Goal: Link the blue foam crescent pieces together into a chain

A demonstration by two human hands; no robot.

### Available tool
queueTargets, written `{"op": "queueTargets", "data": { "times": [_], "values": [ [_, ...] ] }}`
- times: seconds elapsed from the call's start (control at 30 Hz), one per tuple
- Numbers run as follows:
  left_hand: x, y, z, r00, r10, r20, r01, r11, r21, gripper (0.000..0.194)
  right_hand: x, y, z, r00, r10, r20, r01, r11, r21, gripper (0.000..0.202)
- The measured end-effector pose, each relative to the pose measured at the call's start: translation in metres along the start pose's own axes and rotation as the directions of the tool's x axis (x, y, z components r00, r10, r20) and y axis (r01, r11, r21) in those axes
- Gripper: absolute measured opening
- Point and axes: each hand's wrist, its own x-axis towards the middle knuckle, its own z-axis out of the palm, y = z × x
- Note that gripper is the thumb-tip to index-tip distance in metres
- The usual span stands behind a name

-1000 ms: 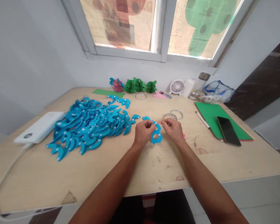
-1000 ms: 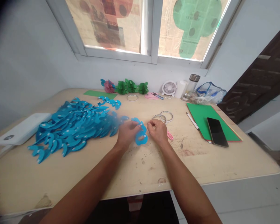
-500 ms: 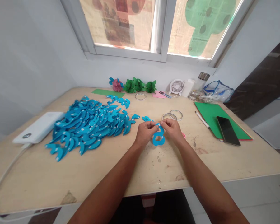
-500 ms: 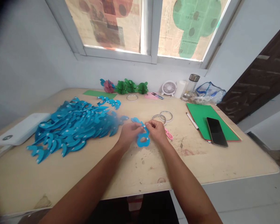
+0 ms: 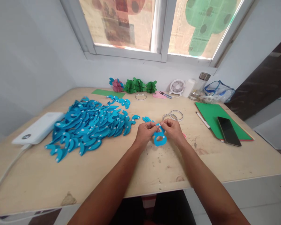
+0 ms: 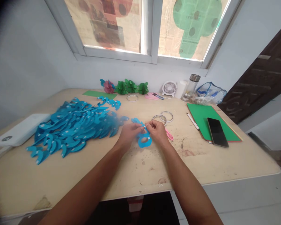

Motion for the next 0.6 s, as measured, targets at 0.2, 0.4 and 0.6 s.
{"op": "queueTargets", "data": {
  "times": [0.2,0.4,0.6],
  "values": [
    [-0.0004,0.0023,0.0001,0.999,-0.016,-0.028,0.016,1.0,0.001,0.008,-0.0012,-0.0046,-0.0005,1.0,-0.015,0.011,0.015,0.998,0.069,0.022],
    [-0.0008,0.0033,0.0003,1.0,-0.017,-0.02,0.016,1.0,-0.006,0.007,0.0005,-0.0008,-0.0011,0.999,0.002,0.047,-0.005,0.998,0.067,0.017],
    [0.0024,0.002,-0.0026,0.997,-0.067,0.049,0.069,0.996,-0.055,0.025,0.0007,-0.0016,-0.0011,1.0,0.006,-0.014,-0.005,0.998,0.058,0.015]
  ]
}}
